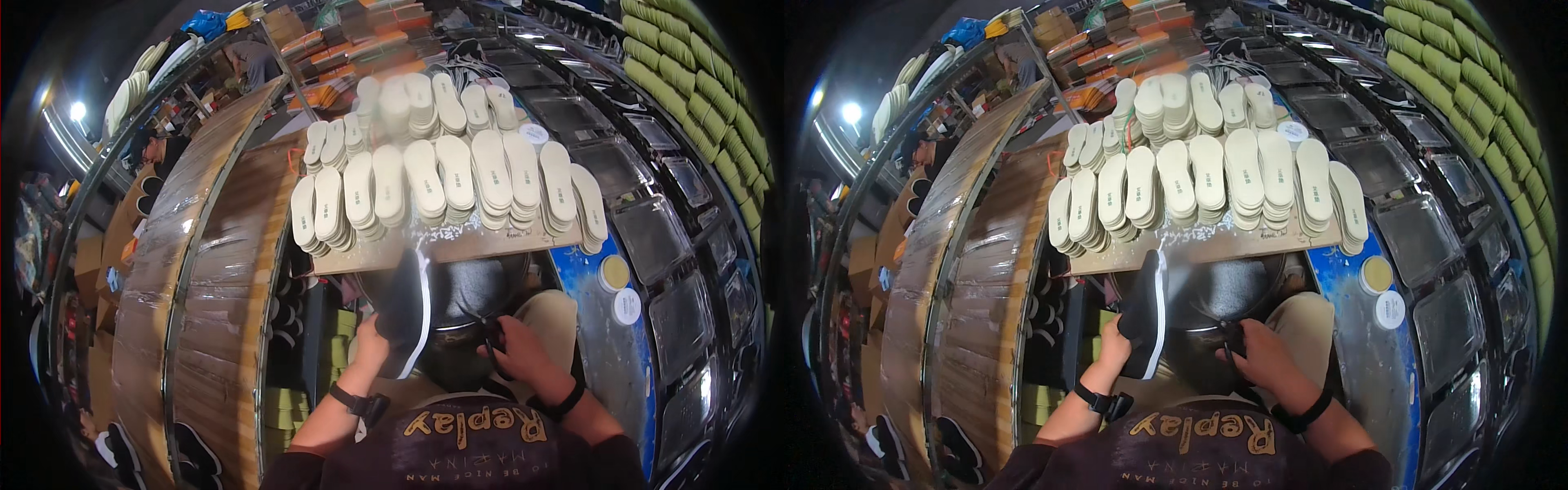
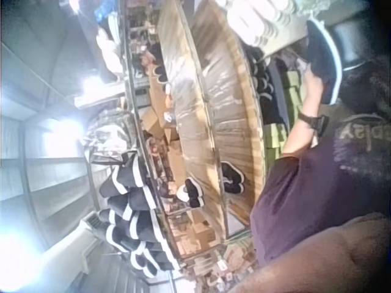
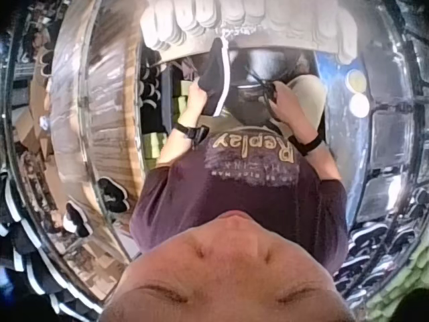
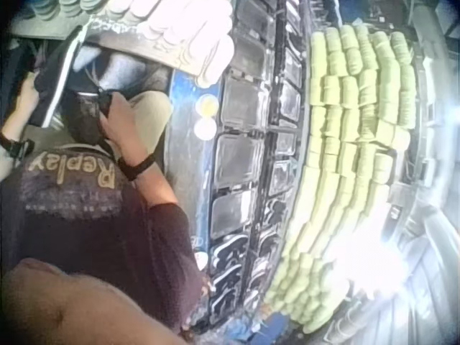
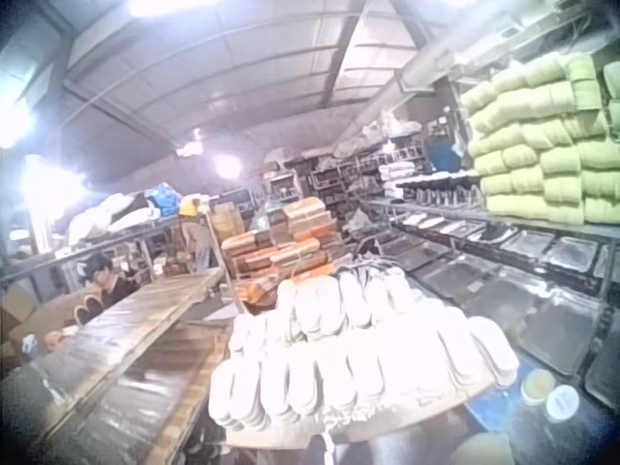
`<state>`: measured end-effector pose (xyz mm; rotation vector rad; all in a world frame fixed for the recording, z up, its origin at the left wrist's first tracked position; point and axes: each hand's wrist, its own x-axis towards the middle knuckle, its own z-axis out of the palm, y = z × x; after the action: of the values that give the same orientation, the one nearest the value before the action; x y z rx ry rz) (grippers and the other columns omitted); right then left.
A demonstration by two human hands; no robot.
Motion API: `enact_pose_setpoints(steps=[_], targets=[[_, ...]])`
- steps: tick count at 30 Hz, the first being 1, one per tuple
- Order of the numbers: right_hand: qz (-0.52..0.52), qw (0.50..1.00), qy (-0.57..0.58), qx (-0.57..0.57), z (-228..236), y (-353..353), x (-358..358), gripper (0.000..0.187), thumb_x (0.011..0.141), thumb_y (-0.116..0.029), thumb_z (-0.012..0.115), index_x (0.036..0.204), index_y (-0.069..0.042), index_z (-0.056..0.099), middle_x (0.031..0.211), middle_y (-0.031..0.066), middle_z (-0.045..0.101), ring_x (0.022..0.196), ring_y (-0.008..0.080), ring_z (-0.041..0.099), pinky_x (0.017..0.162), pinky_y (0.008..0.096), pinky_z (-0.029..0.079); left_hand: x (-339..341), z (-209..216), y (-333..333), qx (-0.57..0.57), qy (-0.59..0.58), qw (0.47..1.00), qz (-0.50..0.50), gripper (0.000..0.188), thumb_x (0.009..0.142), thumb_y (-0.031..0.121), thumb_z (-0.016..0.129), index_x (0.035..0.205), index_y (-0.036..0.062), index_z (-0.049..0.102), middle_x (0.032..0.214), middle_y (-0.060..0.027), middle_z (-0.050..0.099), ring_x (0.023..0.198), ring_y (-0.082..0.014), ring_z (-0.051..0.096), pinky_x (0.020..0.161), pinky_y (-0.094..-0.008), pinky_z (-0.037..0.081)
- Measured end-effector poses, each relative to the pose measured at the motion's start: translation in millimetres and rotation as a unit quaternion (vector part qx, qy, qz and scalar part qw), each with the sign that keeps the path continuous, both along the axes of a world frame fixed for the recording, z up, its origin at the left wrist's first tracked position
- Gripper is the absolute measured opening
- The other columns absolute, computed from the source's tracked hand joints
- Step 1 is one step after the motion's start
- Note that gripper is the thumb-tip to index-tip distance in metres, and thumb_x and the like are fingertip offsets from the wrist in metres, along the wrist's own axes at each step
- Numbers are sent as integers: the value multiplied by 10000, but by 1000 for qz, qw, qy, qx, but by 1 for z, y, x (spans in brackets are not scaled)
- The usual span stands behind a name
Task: Manually assembling shoe components by attaching insoles and lining up uppers at a manufacturing station.
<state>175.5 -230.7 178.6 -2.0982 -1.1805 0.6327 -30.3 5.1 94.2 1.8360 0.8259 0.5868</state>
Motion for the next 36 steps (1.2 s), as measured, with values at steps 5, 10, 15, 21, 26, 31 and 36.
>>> enact_pose_setpoints(steps=[5,10,15,21,26,31,36], targets=[[53,998,-6,38,-8,5,-2,570,763,-472,720,1022,6,548,950,207,598,912,397,582,780,461,470,-28,3,10,234,81,969,-17,271,739,14,573,996,-39,642,980,-218,657,951,-376,618,921,-451,443],[102,986,-83,-103,-16,5,0,597,755,-570,676,912,-2,577,857,199,630,831,384,618,730,455,488,-45,8,13,379,149,912,-42,304,633,-48,554,929,-41,625,910,-190,650,914,-365,614,1024,-523,362],[87,985,-70,-130,-34,-3,8,617,754,-603,661,878,-5,573,814,188,640,782,381,635,699,467,493,-55,11,7,364,175,913,-58,285,666,-29,568,942,-10,638,891,-177,651,910,-352,617,1042,-517,346],[59,990,-44,-118,-24,4,-2,576,774,-570,668,852,-10,560,776,196,638,760,399,630,668,474,487,-54,27,-13,292,144,933,-153,253,718,66,650,968,38,675,1008,-160,676,1018,-331,622,1049,-506,352],[58,985,-111,-119,-55,1,-2,587,779,-590,649,853,-13,569,769,179,644,745,379,640,669,469,497,-57,14,-7,262,120,950,-120,251,732,37,638,980,23,670,956,-150,675,929,-330,634,986,-455,414],[98,982,-58,-149,-51,-6,-8,577,785,-574,650,837,-5,567,740,182,635,720,386,634,664,469,500,-26,30,-16,-288,-94,947,109,185,869,75,620,1020,-32,616,908,-67,651,817,-134,607,687,-272,510],[114,989,-86,-49,-56,-7,-27,575,769,-573,669,839,-10,575,736,190,629,731,395,630,664,471,494,-2,2,-9,-420,-232,876,49,202,947,147,518,1072,7,594,920,-83,631,800,-178,626,676,-290,535]])
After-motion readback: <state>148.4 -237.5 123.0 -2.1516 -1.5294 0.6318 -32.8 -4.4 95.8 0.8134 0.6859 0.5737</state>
